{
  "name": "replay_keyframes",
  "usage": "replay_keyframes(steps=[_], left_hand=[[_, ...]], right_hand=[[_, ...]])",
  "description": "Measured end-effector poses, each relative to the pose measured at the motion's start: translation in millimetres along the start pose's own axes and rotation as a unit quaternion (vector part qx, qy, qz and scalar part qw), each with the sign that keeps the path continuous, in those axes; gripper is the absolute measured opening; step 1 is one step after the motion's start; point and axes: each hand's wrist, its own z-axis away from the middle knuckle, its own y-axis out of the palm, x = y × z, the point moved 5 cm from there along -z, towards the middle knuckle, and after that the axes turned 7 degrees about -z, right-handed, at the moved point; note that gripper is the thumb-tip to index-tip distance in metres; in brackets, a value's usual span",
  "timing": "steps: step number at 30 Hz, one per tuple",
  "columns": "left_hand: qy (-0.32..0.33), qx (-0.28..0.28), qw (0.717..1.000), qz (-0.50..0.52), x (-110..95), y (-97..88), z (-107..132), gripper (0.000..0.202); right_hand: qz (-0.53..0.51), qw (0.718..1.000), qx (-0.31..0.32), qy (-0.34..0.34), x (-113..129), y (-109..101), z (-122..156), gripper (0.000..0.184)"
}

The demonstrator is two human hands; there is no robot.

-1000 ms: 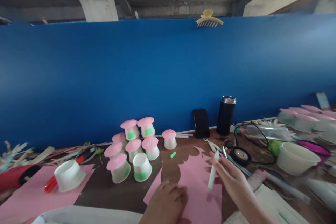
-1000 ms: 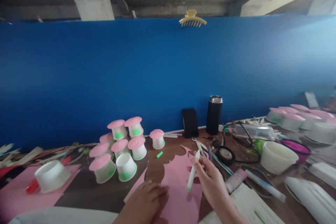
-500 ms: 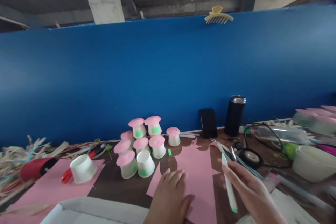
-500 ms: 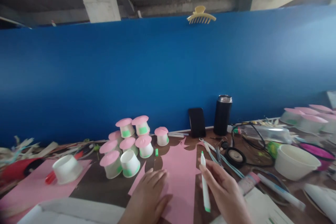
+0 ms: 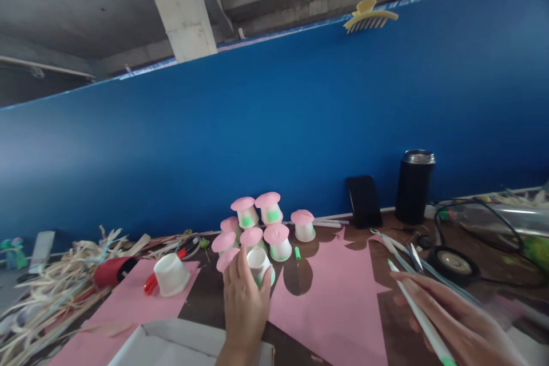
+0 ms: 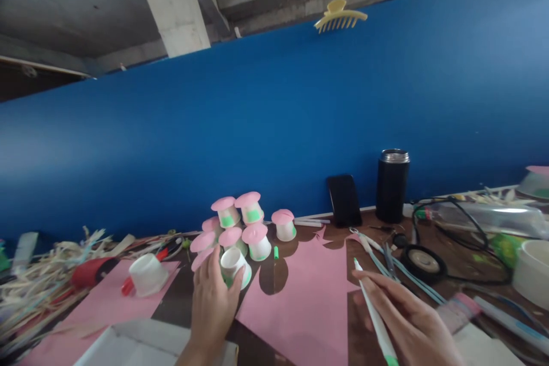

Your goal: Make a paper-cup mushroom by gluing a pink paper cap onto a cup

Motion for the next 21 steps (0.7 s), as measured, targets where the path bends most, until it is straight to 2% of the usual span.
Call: replay_keyframes(steps=[3, 6, 11, 15, 18, 21], left_hand=[[0.016, 0.014, 1.000, -0.016, -3.9, 9.8, 5.7, 0.069], [0.032, 0.010, 0.999, -0.034, -5.7, 11.9, 6.8, 0.069], [0.031, -0.005, 0.996, -0.080, -6.1, 10.0, 4.1, 0.066], [0.031, -0.016, 0.993, -0.113, -6.9, 8.1, 1.8, 0.064], [0.036, -0.017, 0.992, -0.119, -8.1, 7.4, 1.3, 0.064], [0.035, -0.008, 0.995, -0.096, -10.3, 8.2, 2.6, 0.066]], right_hand=[[-0.019, 1.000, 0.004, -0.007, 2.6, 1.9, -1.0, 0.059], [-0.007, 0.999, -0.003, -0.040, 9.7, 3.1, -1.0, 0.053], [0.115, 0.982, 0.014, -0.151, 19.2, 3.3, 1.9, 0.039], [0.176, 0.961, 0.026, -0.211, 16.8, 2.4, 3.4, 0.034], [0.193, 0.954, 0.035, -0.228, 15.1, 3.8, 4.7, 0.032], [0.197, 0.955, 0.054, -0.214, 13.2, 6.2, 5.3, 0.035]])
